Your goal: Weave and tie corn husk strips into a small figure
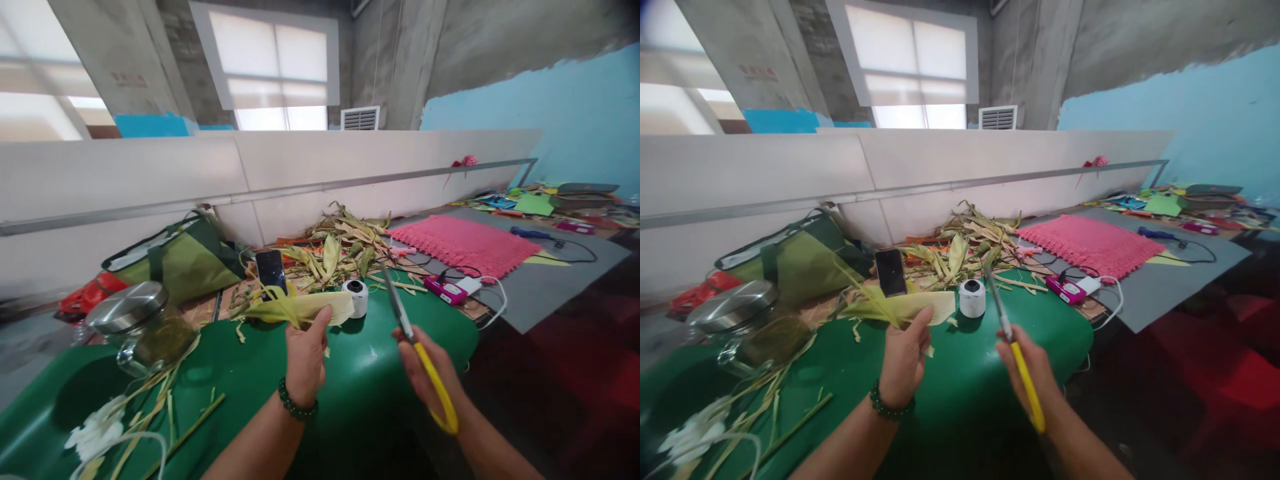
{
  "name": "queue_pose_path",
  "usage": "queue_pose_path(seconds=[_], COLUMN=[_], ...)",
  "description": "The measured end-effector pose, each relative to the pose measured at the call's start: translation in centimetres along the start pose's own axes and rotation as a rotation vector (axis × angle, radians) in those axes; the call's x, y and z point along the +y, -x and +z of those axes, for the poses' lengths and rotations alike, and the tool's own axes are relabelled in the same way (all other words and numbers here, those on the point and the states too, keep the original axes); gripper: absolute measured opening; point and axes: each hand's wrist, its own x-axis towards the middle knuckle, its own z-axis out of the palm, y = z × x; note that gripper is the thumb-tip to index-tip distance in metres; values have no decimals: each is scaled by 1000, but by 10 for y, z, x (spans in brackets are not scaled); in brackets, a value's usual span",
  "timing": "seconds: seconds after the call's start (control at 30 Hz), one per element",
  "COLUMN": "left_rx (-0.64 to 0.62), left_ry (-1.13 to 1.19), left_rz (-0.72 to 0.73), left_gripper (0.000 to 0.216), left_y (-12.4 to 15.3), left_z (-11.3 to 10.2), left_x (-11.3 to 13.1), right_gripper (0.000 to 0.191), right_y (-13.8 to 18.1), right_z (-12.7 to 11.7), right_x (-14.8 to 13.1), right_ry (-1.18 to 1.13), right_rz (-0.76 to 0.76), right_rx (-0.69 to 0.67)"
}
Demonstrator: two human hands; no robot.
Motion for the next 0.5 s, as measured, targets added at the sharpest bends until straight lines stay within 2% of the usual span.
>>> queue_pose_path(seconds=[0.07,0.17,0.23,0.33,0.4,0.47,0.5], left_rx=[-135,-343,-418,-462,-479,-496,-511], left_ry=[-78,-247,-359,-467,-487,-528,-568], left_rz=[-41,-160,-221,-243,-195,-153,-150], left_gripper=[43,44,42,34,28,25,23], left_y=[-9,-28,-38,-47,-50,-51,-51], left_z=[-12,-34,-46,-58,-59,-57,-55], left_x=[11,26,33,38,38,38,37], right_gripper=[45,38,36,33,34,37,39], right_y=[-24,-57,-71,-76,-71,-64,-61], right_z=[-27,-54,-59,-56,-47,-28,-14], right_x=[2,10,18,17,2,-23,-36], right_ry=[450,976,1142,1258,1306,1196,1009], right_rz=[53,219,274,262,184,-5,-123], right_rx=[150,16,-94,-224,-201,-130,-142])
